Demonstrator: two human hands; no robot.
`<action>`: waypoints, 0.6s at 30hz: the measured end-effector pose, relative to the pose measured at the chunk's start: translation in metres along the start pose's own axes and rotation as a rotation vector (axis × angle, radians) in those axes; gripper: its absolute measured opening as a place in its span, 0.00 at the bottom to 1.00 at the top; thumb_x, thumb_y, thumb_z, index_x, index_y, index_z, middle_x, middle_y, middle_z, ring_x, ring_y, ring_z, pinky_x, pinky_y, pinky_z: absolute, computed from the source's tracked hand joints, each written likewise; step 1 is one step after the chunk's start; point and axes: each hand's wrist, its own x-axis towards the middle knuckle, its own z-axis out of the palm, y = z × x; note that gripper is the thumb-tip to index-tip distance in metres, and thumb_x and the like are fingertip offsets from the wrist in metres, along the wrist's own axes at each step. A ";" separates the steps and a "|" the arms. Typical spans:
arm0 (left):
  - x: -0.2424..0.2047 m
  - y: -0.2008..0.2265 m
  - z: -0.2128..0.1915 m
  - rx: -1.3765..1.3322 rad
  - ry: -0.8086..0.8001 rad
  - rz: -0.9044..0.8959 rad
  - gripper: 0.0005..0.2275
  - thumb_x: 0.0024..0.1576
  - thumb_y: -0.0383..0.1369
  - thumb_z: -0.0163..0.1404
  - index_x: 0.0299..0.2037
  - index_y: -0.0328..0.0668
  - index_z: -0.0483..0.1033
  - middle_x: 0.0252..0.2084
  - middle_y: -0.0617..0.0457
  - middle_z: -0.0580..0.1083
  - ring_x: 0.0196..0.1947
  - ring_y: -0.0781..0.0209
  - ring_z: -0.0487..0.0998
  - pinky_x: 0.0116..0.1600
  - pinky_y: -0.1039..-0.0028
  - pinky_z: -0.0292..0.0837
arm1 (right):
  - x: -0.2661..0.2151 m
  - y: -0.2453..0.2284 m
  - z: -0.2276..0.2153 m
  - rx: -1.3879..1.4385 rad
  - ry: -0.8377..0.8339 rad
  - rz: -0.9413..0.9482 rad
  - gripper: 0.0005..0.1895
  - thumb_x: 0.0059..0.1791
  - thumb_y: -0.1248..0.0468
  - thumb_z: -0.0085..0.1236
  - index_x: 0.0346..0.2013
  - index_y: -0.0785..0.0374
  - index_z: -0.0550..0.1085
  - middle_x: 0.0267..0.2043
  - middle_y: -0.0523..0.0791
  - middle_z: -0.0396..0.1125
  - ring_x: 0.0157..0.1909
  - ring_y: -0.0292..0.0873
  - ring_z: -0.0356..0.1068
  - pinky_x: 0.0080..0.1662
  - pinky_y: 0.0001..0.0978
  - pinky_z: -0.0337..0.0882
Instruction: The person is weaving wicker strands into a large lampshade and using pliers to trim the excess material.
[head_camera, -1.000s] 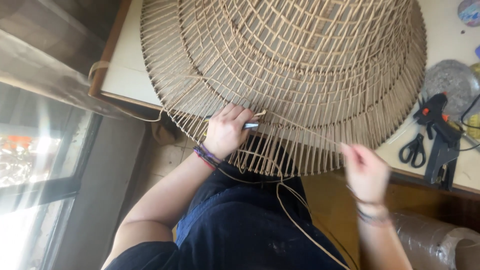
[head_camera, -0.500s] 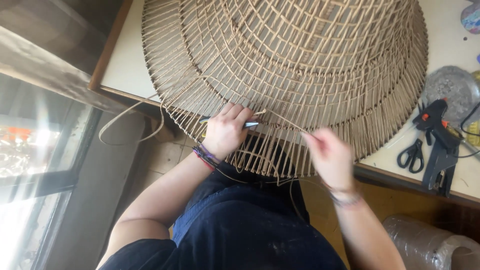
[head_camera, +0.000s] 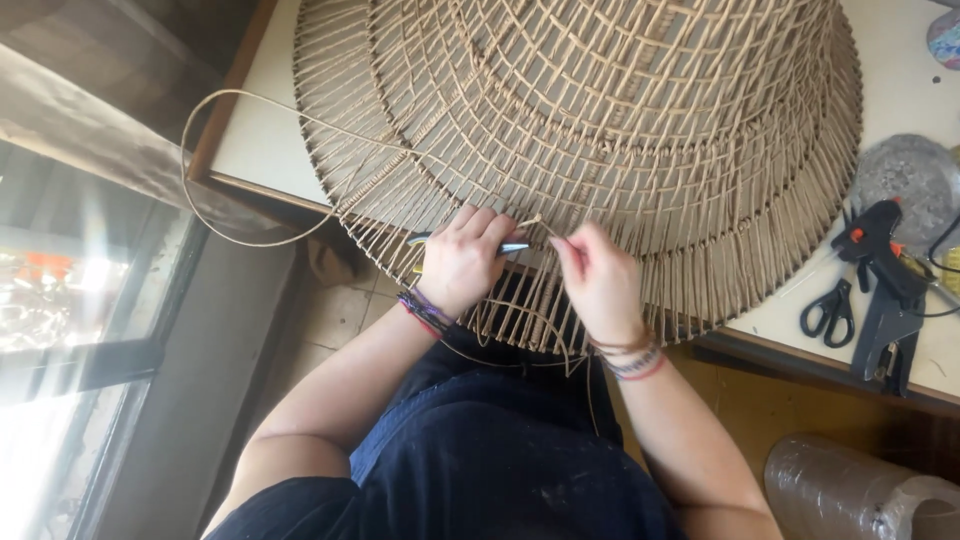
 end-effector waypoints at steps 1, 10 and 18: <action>-0.004 -0.004 0.005 -0.002 -0.009 -0.003 0.05 0.62 0.41 0.49 0.36 0.56 0.71 0.29 0.64 0.68 0.38 0.66 0.74 0.38 0.78 0.74 | -0.016 0.003 -0.025 0.003 -0.005 0.007 0.09 0.54 0.64 0.61 0.32 0.63 0.73 0.21 0.44 0.67 0.24 0.45 0.70 0.29 0.31 0.68; -0.002 -0.001 0.007 -0.024 0.009 0.003 0.04 0.62 0.38 0.50 0.35 0.55 0.72 0.29 0.62 0.68 0.38 0.64 0.74 0.38 0.78 0.73 | -0.038 -0.008 -0.102 -0.065 -0.119 0.305 0.07 0.54 0.62 0.61 0.41 0.63 0.76 0.31 0.48 0.72 0.35 0.49 0.74 0.39 0.38 0.74; -0.007 -0.010 0.016 -0.015 0.027 0.005 0.05 0.61 0.40 0.51 0.35 0.56 0.72 0.28 0.63 0.68 0.37 0.65 0.75 0.38 0.78 0.73 | -0.027 0.001 -0.056 0.020 -0.008 0.218 0.11 0.55 0.60 0.63 0.31 0.60 0.75 0.20 0.45 0.66 0.26 0.45 0.69 0.34 0.34 0.67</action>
